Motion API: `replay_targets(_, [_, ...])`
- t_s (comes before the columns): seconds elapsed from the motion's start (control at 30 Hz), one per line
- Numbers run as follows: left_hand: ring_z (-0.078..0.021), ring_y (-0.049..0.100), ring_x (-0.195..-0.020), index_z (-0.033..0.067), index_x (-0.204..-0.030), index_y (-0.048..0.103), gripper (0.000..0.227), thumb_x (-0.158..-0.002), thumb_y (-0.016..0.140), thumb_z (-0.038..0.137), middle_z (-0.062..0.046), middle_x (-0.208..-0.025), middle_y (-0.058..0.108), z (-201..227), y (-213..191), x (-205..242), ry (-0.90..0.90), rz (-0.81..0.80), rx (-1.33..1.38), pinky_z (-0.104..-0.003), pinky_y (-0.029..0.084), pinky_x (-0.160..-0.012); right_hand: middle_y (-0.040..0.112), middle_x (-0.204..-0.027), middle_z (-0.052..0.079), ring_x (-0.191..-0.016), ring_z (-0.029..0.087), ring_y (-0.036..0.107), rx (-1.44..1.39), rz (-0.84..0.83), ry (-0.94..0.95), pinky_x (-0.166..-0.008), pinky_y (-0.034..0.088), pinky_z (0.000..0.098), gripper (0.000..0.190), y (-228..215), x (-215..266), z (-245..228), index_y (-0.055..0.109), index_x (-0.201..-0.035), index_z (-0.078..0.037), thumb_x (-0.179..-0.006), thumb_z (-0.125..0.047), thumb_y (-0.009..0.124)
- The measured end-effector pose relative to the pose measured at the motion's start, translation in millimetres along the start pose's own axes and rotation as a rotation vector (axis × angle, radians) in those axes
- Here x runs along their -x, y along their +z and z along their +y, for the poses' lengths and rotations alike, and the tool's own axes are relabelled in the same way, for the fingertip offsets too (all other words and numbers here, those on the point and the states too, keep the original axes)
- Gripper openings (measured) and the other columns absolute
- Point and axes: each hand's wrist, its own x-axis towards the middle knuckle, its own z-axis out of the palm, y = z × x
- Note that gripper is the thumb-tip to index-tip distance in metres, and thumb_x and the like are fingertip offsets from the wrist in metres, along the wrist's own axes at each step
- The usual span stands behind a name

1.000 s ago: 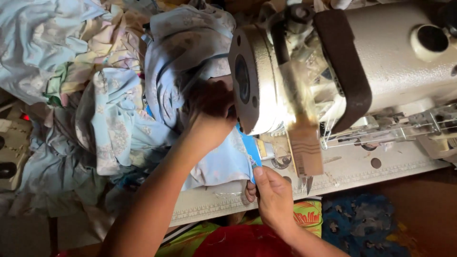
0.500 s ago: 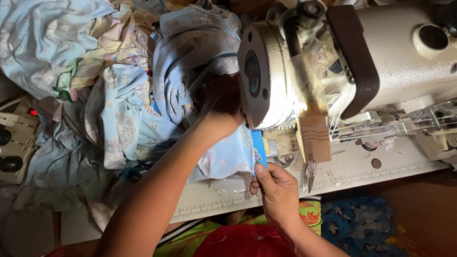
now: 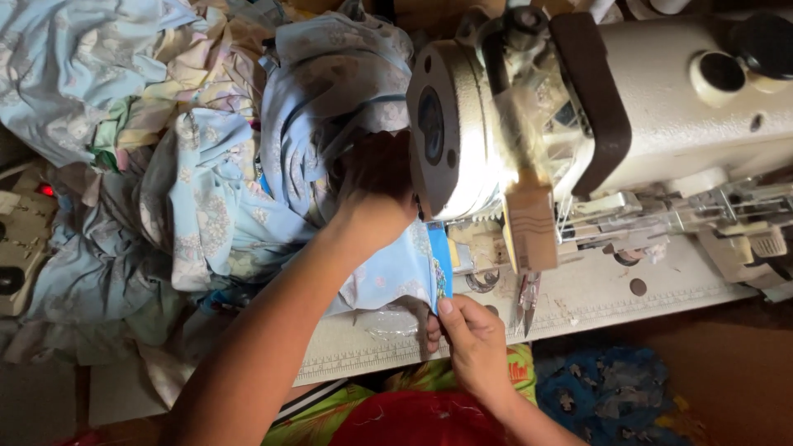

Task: Trimming small fabric components using hand snips at a sewing machine workstation.

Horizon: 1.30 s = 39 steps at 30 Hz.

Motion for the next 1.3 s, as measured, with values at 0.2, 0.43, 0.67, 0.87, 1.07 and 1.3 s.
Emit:
replay_targets(0.2, [-0.0423, 0.059, -0.099, 0.0077, -0.107, 0.057, 0.037, -0.088, 0.056, 0.04, -0.019, -0.104, 0.062, 13, -17, -14, -0.173, -0.103, 0.062, -0.054, 0.048, -0.083, 0.062, -0.064, 0.011, -0.053, 0.018, 0.055, -0.08, -0.017, 0.085, -0.047, 0.051, 0.0306, 0.037, -11, -7, 9, 0.071, -0.079, 0.006, -0.099, -0.025, 0.064])
replay_targets(0.43, [-0.0424, 0.061, -0.087, 0.0026, -0.101, 0.058, 0.018, -0.086, 0.061, 0.011, -0.021, -0.093, 0.063, -11, -9, -17, 0.06, 0.085, 0.001, -0.052, 0.05, -0.074, 0.06, -0.056, 0.014, -0.045, 0.021, 0.053, -0.08, 0.07, 0.16, -0.039, 0.046, 0.0318, 0.046, -2, -27, -3, 0.073, -0.077, 0.011, -0.098, -0.028, 0.063])
replay_targets(0.67, [-0.0344, 0.057, -0.112, 0.0041, -0.118, 0.07, 0.027, -0.094, 0.072, 0.018, -0.013, -0.117, 0.069, -28, -50, 6, 0.468, -0.003, 0.306, -0.044, 0.045, -0.095, 0.075, -0.06, 0.001, -0.053, 0.011, 0.069, 0.478, 0.071, -0.171, -0.05, 0.055, 0.0263, 0.043, -28, -19, -35, 0.083, -0.077, -0.01, -0.098, -0.036, 0.056])
replay_targets(0.87, [-0.0281, 0.061, -0.112, 0.0148, -0.107, 0.078, 0.018, -0.092, 0.073, 0.024, -0.004, -0.116, 0.073, -16, -69, 12, 0.344, -0.128, 0.307, -0.039, 0.046, -0.095, 0.062, -0.068, -0.008, -0.046, 0.009, 0.039, 0.976, 0.205, -1.028, -0.044, 0.028, 0.0252, 0.017, -19, -40, -64, 0.08, -0.104, -0.013, -0.098, -0.025, 0.069])
replay_targets(1.07, [-0.0237, 0.071, -0.069, 0.0253, -0.086, 0.077, 0.016, -0.076, 0.089, 0.026, 0.001, -0.068, 0.069, -16, -54, 13, 0.274, 0.196, 0.327, -0.033, 0.056, -0.064, 0.068, -0.075, -0.003, -0.06, 0.023, 0.067, 1.078, 0.318, -1.038, -0.059, 0.055, 0.0352, 0.007, -10, -55, -52, 0.078, -0.098, -0.025, -0.092, -0.025, 0.074])
replay_targets(1.3, [-0.0293, 0.058, -0.044, 0.0151, -0.06, 0.069, 0.023, -0.081, 0.078, 0.014, -0.008, -0.045, 0.055, -13, -43, 21, 0.381, 0.324, 0.034, -0.037, 0.047, -0.044, 0.06, -0.088, -0.008, -0.065, 0.013, 0.064, 1.341, 0.353, -1.13, -0.058, 0.054, 0.0305, 0.019, -11, -52, -44, 0.074, -0.107, -0.029, -0.092, -0.02, 0.067])
